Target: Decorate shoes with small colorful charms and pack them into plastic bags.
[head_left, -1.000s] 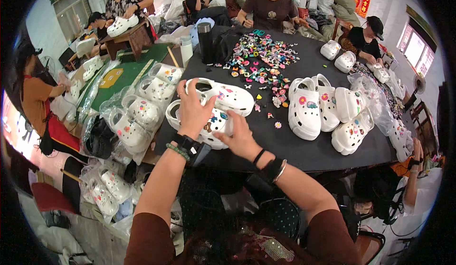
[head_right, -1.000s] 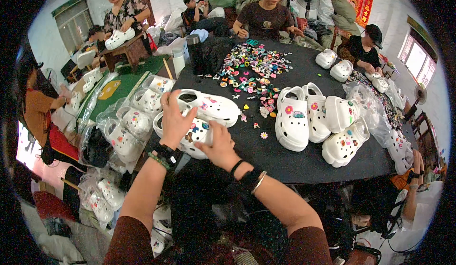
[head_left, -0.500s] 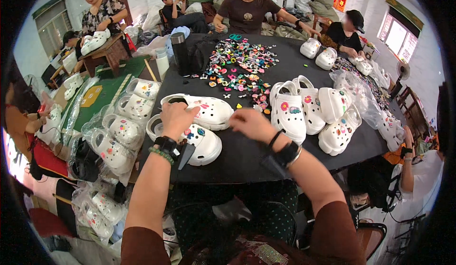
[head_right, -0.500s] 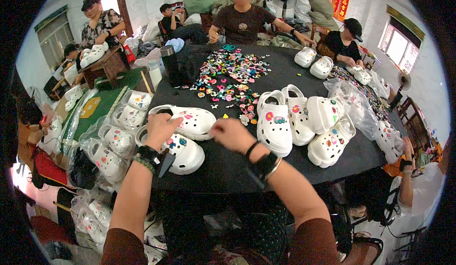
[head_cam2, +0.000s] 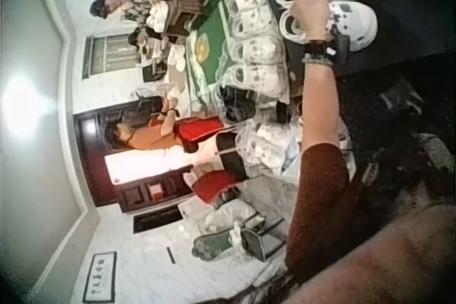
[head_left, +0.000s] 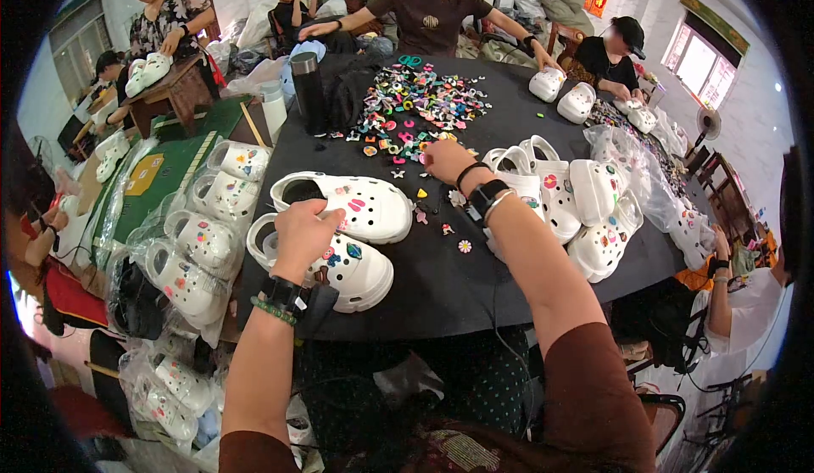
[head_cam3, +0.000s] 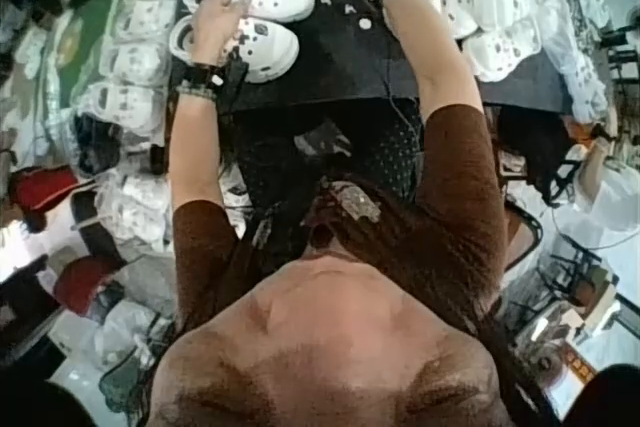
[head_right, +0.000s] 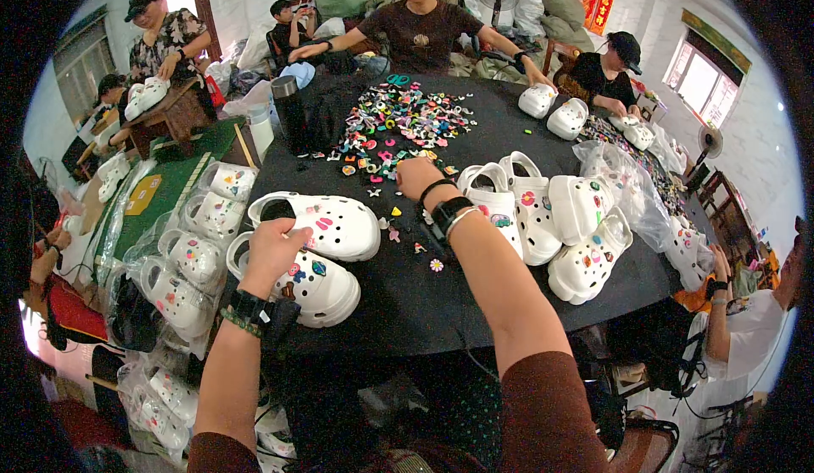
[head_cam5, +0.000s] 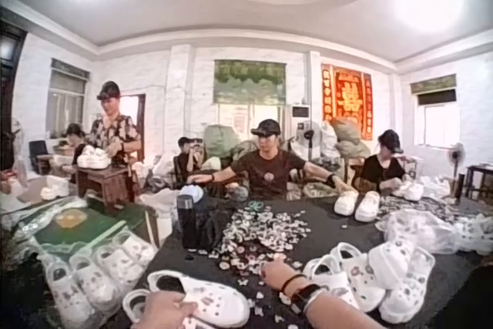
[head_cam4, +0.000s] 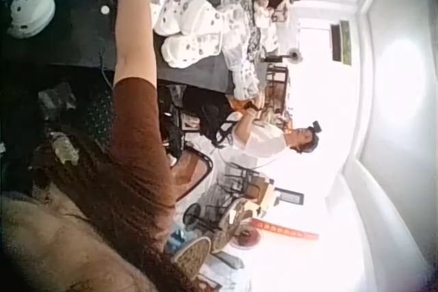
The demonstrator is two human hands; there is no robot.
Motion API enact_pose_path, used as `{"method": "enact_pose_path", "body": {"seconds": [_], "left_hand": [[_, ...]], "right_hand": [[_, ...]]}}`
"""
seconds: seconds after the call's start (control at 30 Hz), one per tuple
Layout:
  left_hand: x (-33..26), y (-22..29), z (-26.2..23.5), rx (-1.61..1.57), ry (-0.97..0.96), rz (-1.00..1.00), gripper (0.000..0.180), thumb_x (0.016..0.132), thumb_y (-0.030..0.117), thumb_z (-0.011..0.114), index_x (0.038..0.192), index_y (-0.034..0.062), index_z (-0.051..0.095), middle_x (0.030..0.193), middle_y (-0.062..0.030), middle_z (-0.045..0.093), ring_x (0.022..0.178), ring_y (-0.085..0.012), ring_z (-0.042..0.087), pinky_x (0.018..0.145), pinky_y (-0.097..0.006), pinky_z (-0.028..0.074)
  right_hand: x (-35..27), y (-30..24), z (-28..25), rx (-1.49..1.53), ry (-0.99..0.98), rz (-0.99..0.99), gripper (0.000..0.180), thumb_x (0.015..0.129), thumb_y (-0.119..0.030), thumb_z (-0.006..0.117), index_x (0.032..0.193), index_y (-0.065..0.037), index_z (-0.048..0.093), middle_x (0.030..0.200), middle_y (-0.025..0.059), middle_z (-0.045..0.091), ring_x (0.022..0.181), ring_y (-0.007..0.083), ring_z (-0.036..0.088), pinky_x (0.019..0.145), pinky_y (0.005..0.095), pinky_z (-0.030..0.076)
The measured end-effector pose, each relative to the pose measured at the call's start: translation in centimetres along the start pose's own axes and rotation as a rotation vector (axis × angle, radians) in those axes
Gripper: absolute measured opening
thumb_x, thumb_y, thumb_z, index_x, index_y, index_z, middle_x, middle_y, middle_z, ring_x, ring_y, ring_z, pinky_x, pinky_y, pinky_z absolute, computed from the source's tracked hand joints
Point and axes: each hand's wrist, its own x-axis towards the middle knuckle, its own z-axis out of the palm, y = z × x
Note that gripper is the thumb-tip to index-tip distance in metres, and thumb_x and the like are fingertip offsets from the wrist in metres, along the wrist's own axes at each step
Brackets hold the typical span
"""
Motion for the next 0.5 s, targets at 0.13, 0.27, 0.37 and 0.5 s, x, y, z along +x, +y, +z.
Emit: {"method": "enact_pose_path", "body": {"seconds": [0.13,0.27,0.37,0.5], "left_hand": [[-0.2,0.5,-0.4,0.02,0.012,-0.022,0.035,0.075,0.037,0.07,0.072,0.0016,0.065,0.061,-0.0167,0.06,0.061,-0.0353,0.059,0.063,-0.043,0.044],[-0.4,-1.3,0.6,0.01,0.137,0.073,0.03,0.077,0.029,0.072,0.083,-0.0006,0.068,0.066,-0.0157,0.063,0.059,-0.0194,0.06,0.058,-0.033,0.045],[-0.3,0.3,0.1,0.028,0.04,0.051,0.03,0.077,0.029,0.072,0.086,-0.0002,0.07,0.069,-0.0157,0.064,0.06,-0.0211,0.061,0.059,-0.032,0.046],[-0.5,-1.0,0.7,-0.034,0.102,0.078,0.031,0.076,0.027,0.073,0.089,-0.0011,0.07,0.072,-0.016,0.066,0.063,-0.0235,0.062,0.061,-0.032,0.047]], "right_hand": [[2.0,-2.1,2.3,0.168,0.012,0.052,0.026,0.074,-0.026,0.073,0.089,-0.005,0.068,0.091,0.0167,0.069,0.086,0.0331,0.066,0.078,0.0406,0.053],[3.2,-4.2,3.7,0.132,-0.073,0.279,0.041,0.08,-0.038,0.071,0.09,0.002,0.066,0.092,0.0192,0.067,0.093,0.0339,0.065,0.08,0.0416,0.053],[3.0,-3.1,5.3,0.134,-0.027,0.296,0.037,0.078,-0.03,0.074,0.096,0.0,0.063,0.099,0.0209,0.064,0.092,0.0349,0.064,0.079,0.0445,0.053],[2.1,-3.2,5.9,0.237,0.124,0.221,0.026,0.07,-0.018,0.078,0.081,-0.004,0.059,0.083,0.0158,0.064,0.081,0.0334,0.063,0.072,0.0425,0.051]]}}
